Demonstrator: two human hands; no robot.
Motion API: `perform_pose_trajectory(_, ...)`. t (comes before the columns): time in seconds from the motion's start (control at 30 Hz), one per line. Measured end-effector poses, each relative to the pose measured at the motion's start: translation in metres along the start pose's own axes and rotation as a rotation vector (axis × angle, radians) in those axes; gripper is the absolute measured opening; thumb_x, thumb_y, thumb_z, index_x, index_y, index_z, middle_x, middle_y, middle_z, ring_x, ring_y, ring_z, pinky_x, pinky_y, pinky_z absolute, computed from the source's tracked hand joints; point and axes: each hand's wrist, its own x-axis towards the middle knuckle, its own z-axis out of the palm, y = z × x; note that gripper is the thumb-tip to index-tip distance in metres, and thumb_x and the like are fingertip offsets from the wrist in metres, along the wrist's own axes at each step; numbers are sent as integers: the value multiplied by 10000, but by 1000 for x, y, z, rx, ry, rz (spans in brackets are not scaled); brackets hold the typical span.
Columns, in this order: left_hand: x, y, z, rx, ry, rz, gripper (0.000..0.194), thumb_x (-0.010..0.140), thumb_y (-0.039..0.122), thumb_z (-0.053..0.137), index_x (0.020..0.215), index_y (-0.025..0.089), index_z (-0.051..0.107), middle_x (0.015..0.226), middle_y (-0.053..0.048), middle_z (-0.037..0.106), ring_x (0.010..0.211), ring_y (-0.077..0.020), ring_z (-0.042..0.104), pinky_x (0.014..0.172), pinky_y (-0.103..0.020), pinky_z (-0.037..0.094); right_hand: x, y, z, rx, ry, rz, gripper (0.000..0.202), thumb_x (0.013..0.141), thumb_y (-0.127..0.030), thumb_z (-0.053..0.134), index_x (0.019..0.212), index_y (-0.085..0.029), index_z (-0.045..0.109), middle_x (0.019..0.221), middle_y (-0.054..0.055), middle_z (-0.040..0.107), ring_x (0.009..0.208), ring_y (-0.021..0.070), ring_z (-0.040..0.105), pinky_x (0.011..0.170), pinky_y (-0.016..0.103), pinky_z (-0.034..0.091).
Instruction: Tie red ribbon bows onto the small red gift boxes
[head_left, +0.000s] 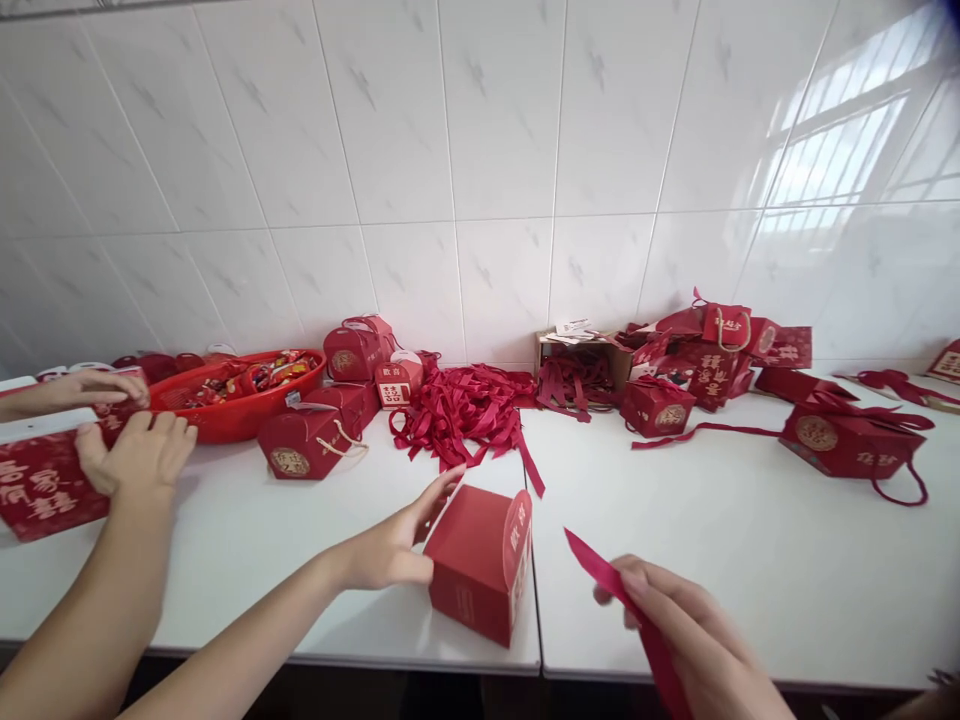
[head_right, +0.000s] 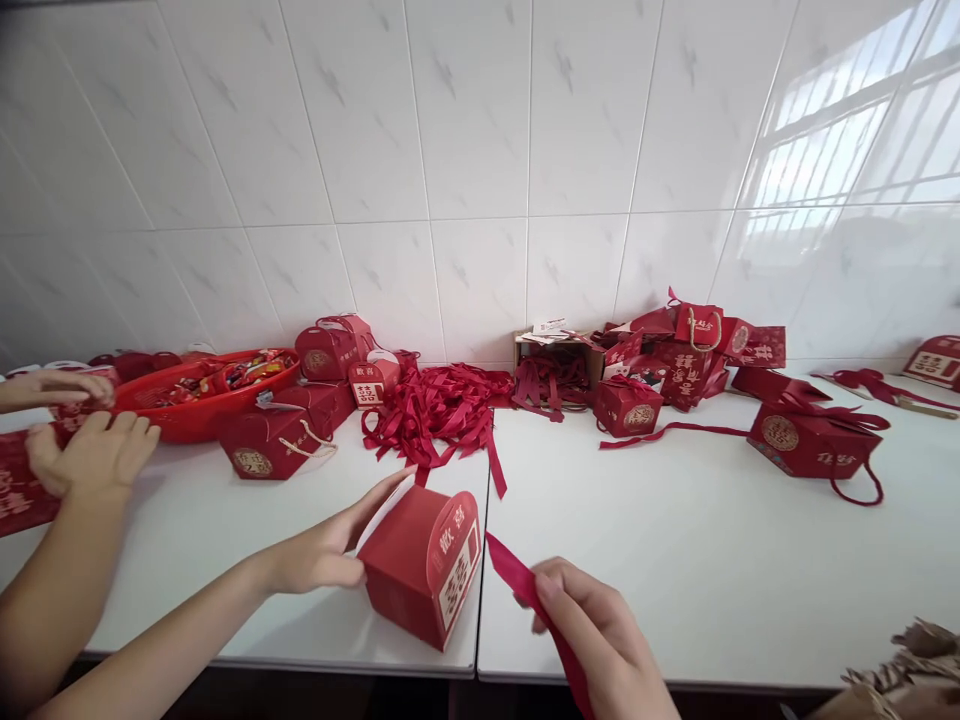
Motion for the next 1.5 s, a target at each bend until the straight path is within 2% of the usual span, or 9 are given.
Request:
perform_pose_trajectory(0.13, 3, 20, 5, 87, 105, 44, 827, 758, 176, 514, 1462, 349, 116, 1540, -35, 200, 1400, -264, 221, 1044, -426, 383, 8, 8, 19, 14, -17, 40, 379, 736, -541, 626, 585, -194, 597, 734, 29, 585, 701, 172, 483, 649, 256, 358)
perform_pose_trajectory(0.27, 7, 47, 16, 378, 268, 61, 544, 815, 179, 499, 1328, 335, 403, 1519, -21, 228, 1403, -249, 205, 1121, -476, 255, 12, 11, 29, 83, -75, 53, 396, 761, -500, 608, 529, -187, 535, 815, 38, 618, 759, 181, 513, 689, 256, 370)
perform_pose_trajectory(0.4, 13, 60, 30, 596, 331, 143, 358, 816, 190, 535, 1154, 304, 565, 1473, -27, 300, 1378, -267, 230, 1106, -486, 295, 15, 11, 34, 84, -104, 51, 374, 774, -479, 600, 548, -190, 523, 865, 32, 615, 820, 187, 508, 708, 253, 359)
perform_pose_trajectory(0.53, 18, 63, 36, 677, 370, 201, 290, 818, 202, 552, 1089, 292, 604, 1437, -25, 351, 1344, -265, 261, 1102, -489, 298, 16, 10, 35, 70, -133, 34, 387, 799, -471, 576, 543, -190, 505, 865, 31, 601, 867, 188, 497, 722, 247, 346)
perform_pose_trajectory(0.67, 22, 63, 39, 710, 399, 239, 237, 821, 212, 562, 1044, 269, 619, 1403, -43, 386, 1315, -271, 272, 1084, -496, 304, 17, 7, 35, 66, -172, 14, 359, 802, -477, 573, 585, -191, 564, 842, 27, 583, 861, 184, 490, 702, 243, 349)
perform_pose_trajectory(0.87, 25, 62, 39, 752, 441, 288, 225, 810, 209, 578, 1025, 258, 624, 1352, -59, 435, 1272, -281, 309, 1054, -505, 318, 18, 4, 38, 34, -160, 5, 348, 798, -449, 575, 574, -183, 558, 801, 32, 578, 774, 174, 479, 691, 248, 362)
perform_pose_trajectory(1.2, 25, 62, 42, 757, 464, 329, 219, 806, 186, 575, 1002, 259, 640, 1320, -59, 477, 1247, -291, 339, 1031, -511, 346, 15, 5, 34, 16, -83, 41, 372, 781, -479, 585, 553, -187, 544, 864, 46, 607, 821, 196, 510, 660, 257, 356)
perform_pose_trajectory(1.4, 27, 62, 43, 787, 514, 355, 187, 813, 203, 572, 970, 257, 657, 1293, -54, 503, 1236, -289, 347, 1028, -493, 347, 21, 1, 40, 40, -144, 3, 345, 787, -436, 582, 550, -187, 557, 844, 37, 618, 824, 193, 514, 697, 253, 377)
perform_pose_trajectory(1.5, 27, 61, 42, 801, 536, 363, 161, 831, 233, 567, 959, 256, 661, 1282, -53, 512, 1229, -286, 352, 1024, -495, 345, 20, 0, 41, 29, -123, -5, 320, 783, -422, 587, 570, -184, 601, 792, 37, 615, 777, 189, 514, 686, 257, 384)
